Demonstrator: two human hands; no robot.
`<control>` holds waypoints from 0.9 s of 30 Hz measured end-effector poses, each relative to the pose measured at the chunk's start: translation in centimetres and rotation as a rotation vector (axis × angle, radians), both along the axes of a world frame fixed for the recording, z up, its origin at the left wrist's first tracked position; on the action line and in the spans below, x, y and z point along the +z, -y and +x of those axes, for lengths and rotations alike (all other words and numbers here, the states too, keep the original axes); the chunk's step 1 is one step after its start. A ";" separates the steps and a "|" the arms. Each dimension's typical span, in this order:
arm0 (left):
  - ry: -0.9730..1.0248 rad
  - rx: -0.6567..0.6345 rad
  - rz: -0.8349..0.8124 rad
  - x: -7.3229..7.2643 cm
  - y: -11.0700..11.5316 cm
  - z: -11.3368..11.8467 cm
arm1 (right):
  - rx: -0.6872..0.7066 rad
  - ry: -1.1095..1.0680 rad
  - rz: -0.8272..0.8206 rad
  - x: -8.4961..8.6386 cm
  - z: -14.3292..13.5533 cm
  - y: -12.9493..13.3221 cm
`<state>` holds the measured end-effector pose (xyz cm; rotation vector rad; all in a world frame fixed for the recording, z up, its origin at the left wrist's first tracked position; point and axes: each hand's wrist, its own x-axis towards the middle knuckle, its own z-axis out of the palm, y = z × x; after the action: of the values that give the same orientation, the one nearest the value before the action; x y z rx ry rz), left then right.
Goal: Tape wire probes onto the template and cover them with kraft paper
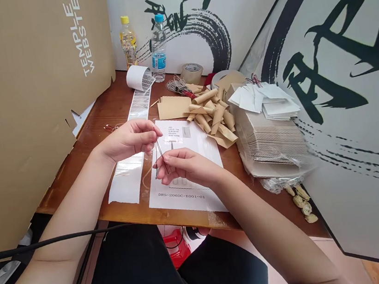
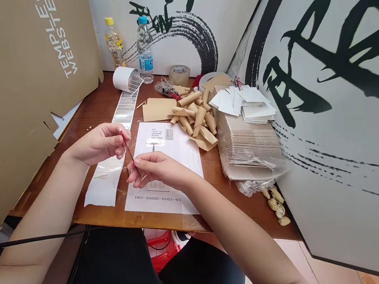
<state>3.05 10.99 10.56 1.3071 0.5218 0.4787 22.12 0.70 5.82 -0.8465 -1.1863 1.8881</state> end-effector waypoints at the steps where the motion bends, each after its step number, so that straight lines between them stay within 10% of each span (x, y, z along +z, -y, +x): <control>1: 0.004 0.001 0.014 0.0 0.1 0.1 | 0.004 0.036 0.041 0.1 -0.1 0.2; 12: -0.024 0.065 0.049 0.0 0.9 0.8 | -0.235 0.068 0.121 0.3 -0.5 0.6; 27: 0.011 -0.060 -0.113 -0.1 1.1 0.9 | -0.165 -0.021 0.058 0.5 0.1 0.4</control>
<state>3.98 9.90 10.51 1.2074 0.4918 0.4006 22.17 0.34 6.32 -0.8635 -1.1178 1.7172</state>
